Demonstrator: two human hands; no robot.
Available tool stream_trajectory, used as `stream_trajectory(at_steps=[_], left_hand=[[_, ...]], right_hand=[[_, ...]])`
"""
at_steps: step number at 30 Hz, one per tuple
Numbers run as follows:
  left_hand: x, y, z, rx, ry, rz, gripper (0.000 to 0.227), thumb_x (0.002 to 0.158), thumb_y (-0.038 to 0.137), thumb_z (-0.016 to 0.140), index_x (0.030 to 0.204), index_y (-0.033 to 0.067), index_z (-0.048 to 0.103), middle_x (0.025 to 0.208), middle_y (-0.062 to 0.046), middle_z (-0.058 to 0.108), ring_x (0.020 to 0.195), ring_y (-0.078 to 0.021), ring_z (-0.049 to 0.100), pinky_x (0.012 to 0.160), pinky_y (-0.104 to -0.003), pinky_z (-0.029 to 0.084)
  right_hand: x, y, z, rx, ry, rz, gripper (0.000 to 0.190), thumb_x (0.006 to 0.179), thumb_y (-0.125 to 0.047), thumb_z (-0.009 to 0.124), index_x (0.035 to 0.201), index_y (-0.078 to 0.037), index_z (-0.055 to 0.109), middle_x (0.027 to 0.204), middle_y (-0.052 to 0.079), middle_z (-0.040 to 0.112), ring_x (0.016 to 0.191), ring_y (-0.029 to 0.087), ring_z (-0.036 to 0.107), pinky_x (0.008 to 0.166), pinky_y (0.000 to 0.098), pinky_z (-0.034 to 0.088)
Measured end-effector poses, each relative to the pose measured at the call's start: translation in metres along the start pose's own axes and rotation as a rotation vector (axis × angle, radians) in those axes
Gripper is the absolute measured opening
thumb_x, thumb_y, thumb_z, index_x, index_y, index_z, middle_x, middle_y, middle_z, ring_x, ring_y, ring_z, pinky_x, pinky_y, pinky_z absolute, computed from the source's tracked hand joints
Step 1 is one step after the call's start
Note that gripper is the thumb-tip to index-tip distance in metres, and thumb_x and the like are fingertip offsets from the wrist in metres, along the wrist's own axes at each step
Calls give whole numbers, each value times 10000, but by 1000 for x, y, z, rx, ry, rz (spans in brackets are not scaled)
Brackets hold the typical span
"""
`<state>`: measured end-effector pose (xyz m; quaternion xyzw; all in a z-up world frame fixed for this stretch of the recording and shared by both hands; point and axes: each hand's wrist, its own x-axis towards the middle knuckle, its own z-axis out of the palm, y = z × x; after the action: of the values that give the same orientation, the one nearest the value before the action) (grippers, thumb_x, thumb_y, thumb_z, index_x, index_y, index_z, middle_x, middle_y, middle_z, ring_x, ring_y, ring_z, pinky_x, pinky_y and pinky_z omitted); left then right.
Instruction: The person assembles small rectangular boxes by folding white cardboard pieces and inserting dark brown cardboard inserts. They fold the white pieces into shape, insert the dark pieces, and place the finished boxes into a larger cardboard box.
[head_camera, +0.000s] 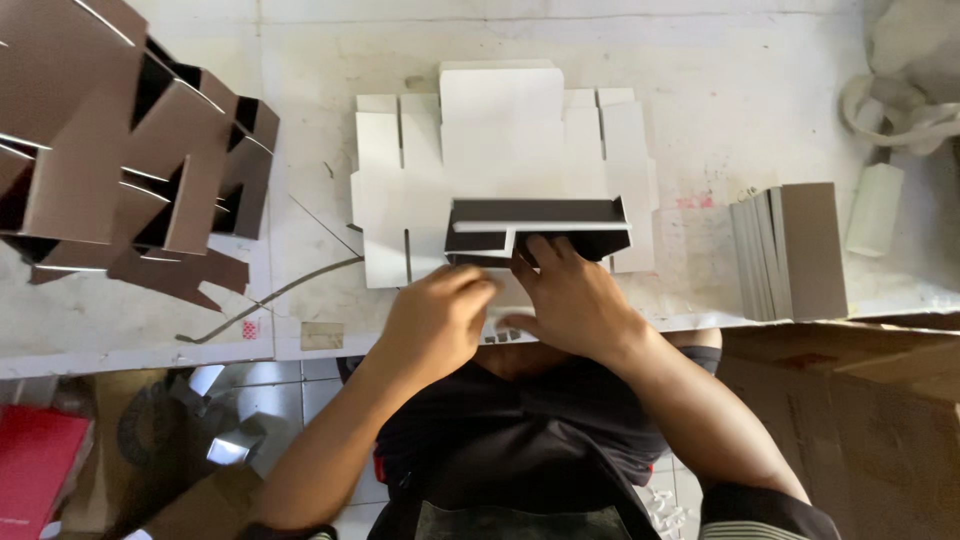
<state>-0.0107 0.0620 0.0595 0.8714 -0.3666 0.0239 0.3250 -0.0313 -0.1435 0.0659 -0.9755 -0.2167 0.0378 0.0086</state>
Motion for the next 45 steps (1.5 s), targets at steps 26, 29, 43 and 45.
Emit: stream_trajectory(at_steps=[26,29,43,45], left_hand=[[23,-38,2,-69,-33,-390,534,834,5,723,1331,43,530,1045,-160,655,985,-345,678,912,-434,561],[21,-42,12,-47,-19,-380,533,831,25,729,1325,53,529,1035,-152,638,975,-358,668,912,-445,556],[23,-44,-28,-710,-20,-426,566,922,144,740,1420,-24,529,1205,-307,679,1087,-444,687,901,-479,599],[24,-37,-23,-843,41,-456,585,931,223,752,1414,-29,538,1217,-270,693,1064,-325,689,874,-435,617]], right_hand=[[5,-16,42,-131,597,77,63,869,-181,720,912,-146,692,1018,100,641,983,326,659,848,440,531],[9,-34,44,-74,613,78,157,902,-350,679,894,-194,694,998,113,591,995,369,608,841,493,479],[32,-32,48,-2,372,188,436,847,-507,721,1234,-308,698,1089,99,584,1096,386,584,986,585,420],[34,-27,50,12,624,54,272,848,-314,777,1110,-252,743,995,62,607,1048,321,605,1064,611,378]])
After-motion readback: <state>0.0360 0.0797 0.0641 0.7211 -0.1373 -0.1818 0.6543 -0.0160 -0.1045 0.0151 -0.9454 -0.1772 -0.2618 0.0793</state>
